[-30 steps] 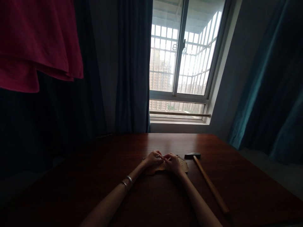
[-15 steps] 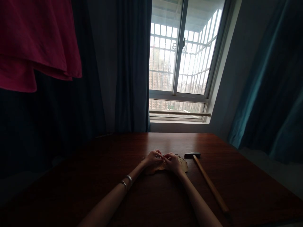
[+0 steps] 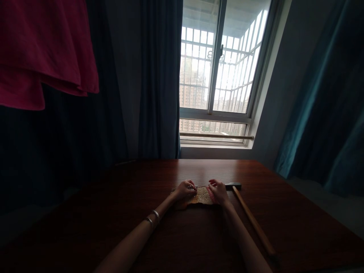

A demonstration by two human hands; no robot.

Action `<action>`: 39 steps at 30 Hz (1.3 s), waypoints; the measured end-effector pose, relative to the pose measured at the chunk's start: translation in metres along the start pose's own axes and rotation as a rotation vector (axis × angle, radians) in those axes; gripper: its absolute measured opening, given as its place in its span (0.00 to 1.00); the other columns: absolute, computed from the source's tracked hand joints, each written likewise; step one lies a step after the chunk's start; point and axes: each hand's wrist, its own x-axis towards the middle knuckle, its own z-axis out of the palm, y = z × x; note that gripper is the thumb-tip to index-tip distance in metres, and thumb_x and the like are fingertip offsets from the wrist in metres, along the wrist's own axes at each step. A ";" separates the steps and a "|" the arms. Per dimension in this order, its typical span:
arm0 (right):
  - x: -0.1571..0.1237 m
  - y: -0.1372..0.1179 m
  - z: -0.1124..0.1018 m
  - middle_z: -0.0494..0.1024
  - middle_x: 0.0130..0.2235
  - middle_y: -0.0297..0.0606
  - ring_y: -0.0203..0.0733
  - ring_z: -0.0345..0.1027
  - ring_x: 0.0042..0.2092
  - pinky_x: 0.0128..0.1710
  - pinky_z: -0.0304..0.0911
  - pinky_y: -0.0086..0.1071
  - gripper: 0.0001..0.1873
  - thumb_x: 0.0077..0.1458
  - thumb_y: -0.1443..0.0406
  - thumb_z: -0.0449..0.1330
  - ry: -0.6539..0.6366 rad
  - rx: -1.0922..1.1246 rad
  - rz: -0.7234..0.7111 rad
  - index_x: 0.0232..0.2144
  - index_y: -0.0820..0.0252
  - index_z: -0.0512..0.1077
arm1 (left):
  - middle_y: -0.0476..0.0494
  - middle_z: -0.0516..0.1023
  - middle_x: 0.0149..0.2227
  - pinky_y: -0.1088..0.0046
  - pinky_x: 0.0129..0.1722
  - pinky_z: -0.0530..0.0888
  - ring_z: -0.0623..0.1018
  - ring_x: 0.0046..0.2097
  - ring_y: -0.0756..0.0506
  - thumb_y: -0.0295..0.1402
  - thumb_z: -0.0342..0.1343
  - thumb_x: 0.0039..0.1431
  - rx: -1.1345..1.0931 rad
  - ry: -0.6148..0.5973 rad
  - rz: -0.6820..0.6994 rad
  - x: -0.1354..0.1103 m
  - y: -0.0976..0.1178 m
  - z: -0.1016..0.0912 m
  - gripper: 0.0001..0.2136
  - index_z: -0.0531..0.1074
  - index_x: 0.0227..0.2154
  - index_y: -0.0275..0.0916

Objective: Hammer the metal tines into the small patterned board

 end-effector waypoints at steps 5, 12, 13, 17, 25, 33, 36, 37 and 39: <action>-0.020 0.031 -0.053 0.73 0.43 0.57 0.59 0.67 0.47 0.45 0.60 0.47 0.16 0.47 0.67 0.58 0.069 -0.270 0.233 0.40 0.67 0.72 | 0.43 0.75 0.37 0.74 0.38 0.70 0.74 0.39 0.46 0.42 0.64 0.44 0.019 0.015 -0.040 0.001 0.000 0.001 0.13 0.80 0.28 0.38; -0.047 0.057 -0.082 0.71 0.45 0.57 0.56 0.69 0.46 0.38 0.62 0.39 0.19 0.54 0.60 0.53 -0.102 -0.670 0.455 0.46 0.65 0.67 | 0.42 0.75 0.36 0.73 0.39 0.70 0.74 0.39 0.45 0.42 0.63 0.44 -0.012 0.010 -0.029 -0.001 0.004 0.000 0.14 0.80 0.28 0.37; -0.048 0.059 -0.082 0.72 0.44 0.56 0.54 0.70 0.45 0.38 0.62 0.38 0.18 0.55 0.61 0.51 -0.123 -0.669 0.437 0.45 0.65 0.67 | 0.42 0.75 0.37 0.73 0.38 0.70 0.74 0.38 0.45 0.42 0.63 0.44 -0.014 0.010 -0.035 -0.001 0.005 0.000 0.14 0.80 0.28 0.36; -0.051 0.065 -0.079 0.73 0.42 0.52 0.49 0.71 0.43 0.39 0.61 0.35 0.16 0.59 0.63 0.47 -0.163 -0.672 0.366 0.44 0.64 0.68 | 0.42 0.75 0.36 0.73 0.38 0.70 0.75 0.38 0.45 0.42 0.64 0.44 -0.011 0.003 -0.038 -0.001 0.006 -0.001 0.13 0.80 0.28 0.36; -0.042 0.046 -0.086 0.71 0.40 0.50 0.45 0.70 0.39 0.35 0.62 0.32 0.16 0.59 0.65 0.46 0.030 -0.300 0.323 0.46 0.66 0.65 | 0.41 0.75 0.36 0.73 0.38 0.70 0.75 0.38 0.46 0.43 0.63 0.44 -0.026 0.004 -0.018 0.000 0.004 0.000 0.14 0.80 0.28 0.36; -0.034 -0.028 -0.089 0.66 0.26 0.30 0.27 0.55 0.17 0.13 0.50 0.22 0.13 0.52 0.60 0.53 -0.320 0.631 0.404 0.37 0.63 0.67 | 0.41 0.75 0.37 0.73 0.37 0.71 0.75 0.37 0.46 0.43 0.63 0.44 -0.028 -0.004 -0.021 -0.002 0.010 -0.002 0.14 0.80 0.28 0.36; -0.039 -0.049 -0.079 0.65 0.25 0.28 0.26 0.54 0.16 0.12 0.51 0.22 0.17 0.48 0.57 0.57 -0.415 0.701 0.377 0.38 0.63 0.68 | 0.42 0.76 0.37 0.73 0.38 0.71 0.75 0.38 0.45 0.43 0.63 0.44 -0.011 0.004 -0.029 -0.002 0.010 -0.002 0.14 0.80 0.28 0.36; -0.040 -0.054 -0.075 0.65 0.24 0.28 0.25 0.54 0.16 0.12 0.51 0.22 0.17 0.48 0.56 0.58 -0.430 0.700 0.368 0.37 0.63 0.68 | 0.42 0.76 0.36 0.73 0.38 0.71 0.75 0.38 0.45 0.43 0.63 0.44 -0.008 0.007 -0.029 -0.002 0.010 -0.002 0.14 0.80 0.27 0.36; -0.040 -0.061 -0.065 0.65 0.24 0.28 0.25 0.53 0.16 0.12 0.50 0.21 0.18 0.48 0.55 0.58 -0.447 0.697 0.353 0.36 0.63 0.68 | 0.42 0.75 0.36 0.73 0.38 0.71 0.75 0.38 0.45 0.42 0.63 0.44 -0.011 0.011 -0.023 -0.002 0.009 -0.001 0.13 0.80 0.28 0.37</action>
